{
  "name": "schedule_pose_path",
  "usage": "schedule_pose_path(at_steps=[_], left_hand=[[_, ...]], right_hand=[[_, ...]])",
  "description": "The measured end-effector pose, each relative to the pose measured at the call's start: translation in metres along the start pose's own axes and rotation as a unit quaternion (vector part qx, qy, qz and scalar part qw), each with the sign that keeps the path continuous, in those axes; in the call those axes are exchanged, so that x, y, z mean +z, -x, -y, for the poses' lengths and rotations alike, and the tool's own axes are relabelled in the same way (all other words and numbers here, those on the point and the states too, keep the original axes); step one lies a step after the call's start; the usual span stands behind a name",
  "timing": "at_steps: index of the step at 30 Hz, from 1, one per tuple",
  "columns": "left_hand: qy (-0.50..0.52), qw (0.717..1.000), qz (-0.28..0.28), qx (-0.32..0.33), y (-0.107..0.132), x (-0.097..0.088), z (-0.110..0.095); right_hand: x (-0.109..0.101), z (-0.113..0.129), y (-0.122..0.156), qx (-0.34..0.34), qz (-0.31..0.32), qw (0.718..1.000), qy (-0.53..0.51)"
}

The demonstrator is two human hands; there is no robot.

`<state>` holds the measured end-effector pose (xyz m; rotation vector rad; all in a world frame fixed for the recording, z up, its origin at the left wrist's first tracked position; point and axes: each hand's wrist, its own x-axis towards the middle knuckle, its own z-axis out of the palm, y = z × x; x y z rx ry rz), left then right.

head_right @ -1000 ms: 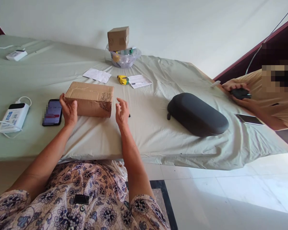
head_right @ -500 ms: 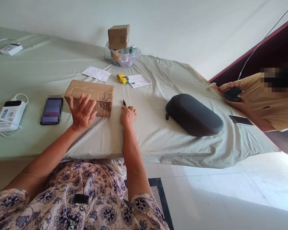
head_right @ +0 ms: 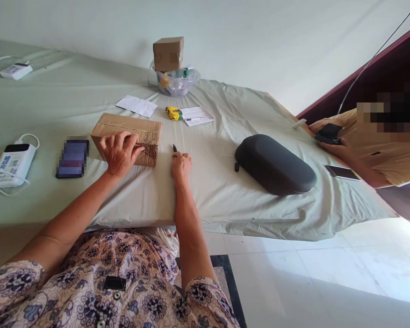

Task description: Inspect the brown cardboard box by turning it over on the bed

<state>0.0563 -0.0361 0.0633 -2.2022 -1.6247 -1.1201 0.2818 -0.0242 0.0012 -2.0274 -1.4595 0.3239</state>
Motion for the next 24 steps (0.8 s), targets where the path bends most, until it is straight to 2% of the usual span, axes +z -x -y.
schedule_pose_path(at_steps=[6, 11, 14, 19, 21, 24], left_hand=[[0.011, 1.0, -0.005, -0.001, -0.006, 0.008, 0.005], [0.023, 1.0, -0.004, 0.001, -0.005, 0.012, 0.007], [0.028, 0.999, -0.01, 0.03, -0.002, 0.015, 0.013], [0.031, 0.998, -0.022, 0.057, 0.0, 0.023, 0.024], [0.029, 0.997, -0.027, 0.063, 0.0, 0.026, 0.027], [0.022, 0.997, -0.032, 0.071, 0.001, 0.027, 0.028]], right_hand=[[0.009, -0.004, -0.01, -0.01, -0.07, 0.98, -0.185], [0.01, 0.006, -0.001, -0.093, -0.121, 0.95, -0.273], [0.005, 0.016, 0.01, -0.16, -0.168, 0.919, -0.318], [-0.001, 0.03, 0.031, -0.208, -0.295, 0.865, -0.348], [-0.003, 0.034, 0.039, -0.257, -0.287, 0.855, -0.346], [-0.007, 0.042, 0.048, -0.347, -0.231, 0.855, -0.31]])
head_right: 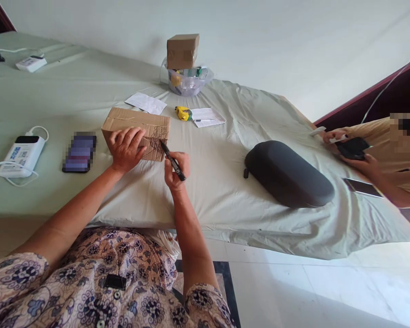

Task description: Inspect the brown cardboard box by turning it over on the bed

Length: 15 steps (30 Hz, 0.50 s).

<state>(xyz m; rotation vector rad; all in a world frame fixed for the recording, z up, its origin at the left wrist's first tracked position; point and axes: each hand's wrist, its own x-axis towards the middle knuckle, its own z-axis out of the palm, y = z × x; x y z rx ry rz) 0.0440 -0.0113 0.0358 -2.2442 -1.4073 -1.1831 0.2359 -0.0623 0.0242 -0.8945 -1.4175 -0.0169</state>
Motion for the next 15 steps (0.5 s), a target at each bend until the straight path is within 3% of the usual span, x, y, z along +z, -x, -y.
schedule_pose_path(at_steps=[5, 10, 12, 15], left_hand=[[0.006, 1.0, -0.001, 0.009, 0.001, -0.002, 0.001], [0.015, 1.0, 0.01, 0.007, 0.002, -0.004, 0.002], [0.014, 1.0, 0.017, 0.007, 0.002, -0.005, 0.002], [0.014, 1.0, 0.025, 0.005, 0.001, -0.007, 0.001]], right_hand=[[0.005, 0.008, -0.004, -0.072, 0.069, 0.995, 0.029], [0.009, 0.0, -0.004, -0.07, 0.134, 0.987, 0.06], [0.007, -0.005, -0.004, -0.052, 0.13, 0.986, 0.094], [0.0, -0.012, -0.006, 0.013, 0.057, 0.985, 0.16]])
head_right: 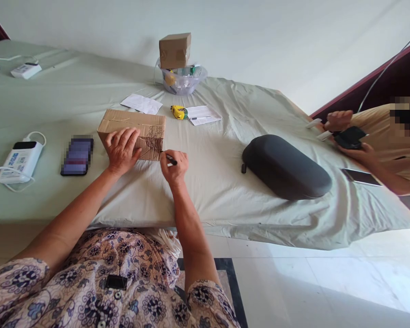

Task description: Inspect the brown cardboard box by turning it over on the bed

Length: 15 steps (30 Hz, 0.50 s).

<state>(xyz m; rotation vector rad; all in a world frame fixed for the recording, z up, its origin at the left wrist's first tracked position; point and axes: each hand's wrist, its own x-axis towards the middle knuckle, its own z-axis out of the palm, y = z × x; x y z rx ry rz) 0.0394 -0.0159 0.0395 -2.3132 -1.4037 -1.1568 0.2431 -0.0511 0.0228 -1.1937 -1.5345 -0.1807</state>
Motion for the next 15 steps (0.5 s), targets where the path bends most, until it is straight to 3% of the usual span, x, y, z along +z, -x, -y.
schedule_pose_path(at_steps=[2, 4, 10, 12, 15], left_hand=[[0.001, 1.0, 0.001, -0.003, 0.0, -0.001, -0.001], [0.003, 1.0, -0.001, -0.007, 0.0, -0.001, -0.002], [0.008, 1.0, -0.001, -0.005, 0.0, -0.001, -0.001], [0.009, 1.0, 0.002, -0.005, 0.0, -0.001, -0.002], [0.005, 1.0, 0.008, -0.004, 0.001, -0.004, -0.003]], right_hand=[[-0.003, -0.003, -0.002, 0.058, -0.046, 0.997, 0.013], [-0.004, -0.001, -0.003, 0.073, -0.056, 0.996, -0.015], [0.0, 0.011, 0.003, -0.036, 0.093, 0.988, -0.114], [0.0, 0.009, 0.005, -0.009, 0.054, 0.99, -0.128], [-0.003, -0.003, 0.003, 0.095, -0.081, 0.983, -0.134]])
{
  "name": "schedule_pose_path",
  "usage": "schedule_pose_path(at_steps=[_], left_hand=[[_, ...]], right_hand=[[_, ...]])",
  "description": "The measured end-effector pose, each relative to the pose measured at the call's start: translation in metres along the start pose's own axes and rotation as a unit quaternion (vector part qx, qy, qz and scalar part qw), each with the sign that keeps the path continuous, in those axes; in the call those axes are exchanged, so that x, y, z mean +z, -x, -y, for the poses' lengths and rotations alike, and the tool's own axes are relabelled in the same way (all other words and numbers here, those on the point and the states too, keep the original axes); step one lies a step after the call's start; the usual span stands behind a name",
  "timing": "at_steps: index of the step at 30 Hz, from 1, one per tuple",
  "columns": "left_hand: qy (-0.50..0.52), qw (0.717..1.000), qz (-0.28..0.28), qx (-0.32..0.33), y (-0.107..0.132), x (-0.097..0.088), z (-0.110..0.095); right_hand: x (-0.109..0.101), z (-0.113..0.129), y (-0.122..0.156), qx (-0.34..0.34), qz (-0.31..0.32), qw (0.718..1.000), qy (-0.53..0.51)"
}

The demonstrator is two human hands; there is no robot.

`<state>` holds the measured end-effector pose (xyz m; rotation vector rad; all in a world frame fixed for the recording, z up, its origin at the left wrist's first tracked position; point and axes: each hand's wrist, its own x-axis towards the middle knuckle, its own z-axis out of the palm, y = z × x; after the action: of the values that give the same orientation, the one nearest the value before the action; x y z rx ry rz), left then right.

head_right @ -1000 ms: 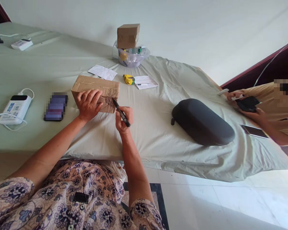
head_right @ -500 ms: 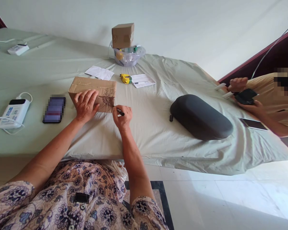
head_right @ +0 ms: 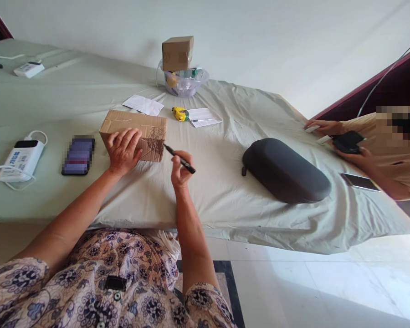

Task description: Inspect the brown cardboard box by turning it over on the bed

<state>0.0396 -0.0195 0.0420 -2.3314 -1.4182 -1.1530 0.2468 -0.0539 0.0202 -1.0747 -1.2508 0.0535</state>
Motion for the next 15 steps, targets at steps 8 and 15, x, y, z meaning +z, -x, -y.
schedule_pose_path(at_steps=[8, 15], left_hand=[[0.013, 1.0, 0.005, 0.003, 0.001, -0.005, -0.001], [0.044, 0.996, -0.071, -0.012, 0.003, -0.017, 0.011]], right_hand=[[-0.005, -0.041, -0.02, 0.135, 0.056, 0.977, 0.154], [-0.002, -0.046, -0.012, 0.205, 0.232, 0.889, 0.337]])
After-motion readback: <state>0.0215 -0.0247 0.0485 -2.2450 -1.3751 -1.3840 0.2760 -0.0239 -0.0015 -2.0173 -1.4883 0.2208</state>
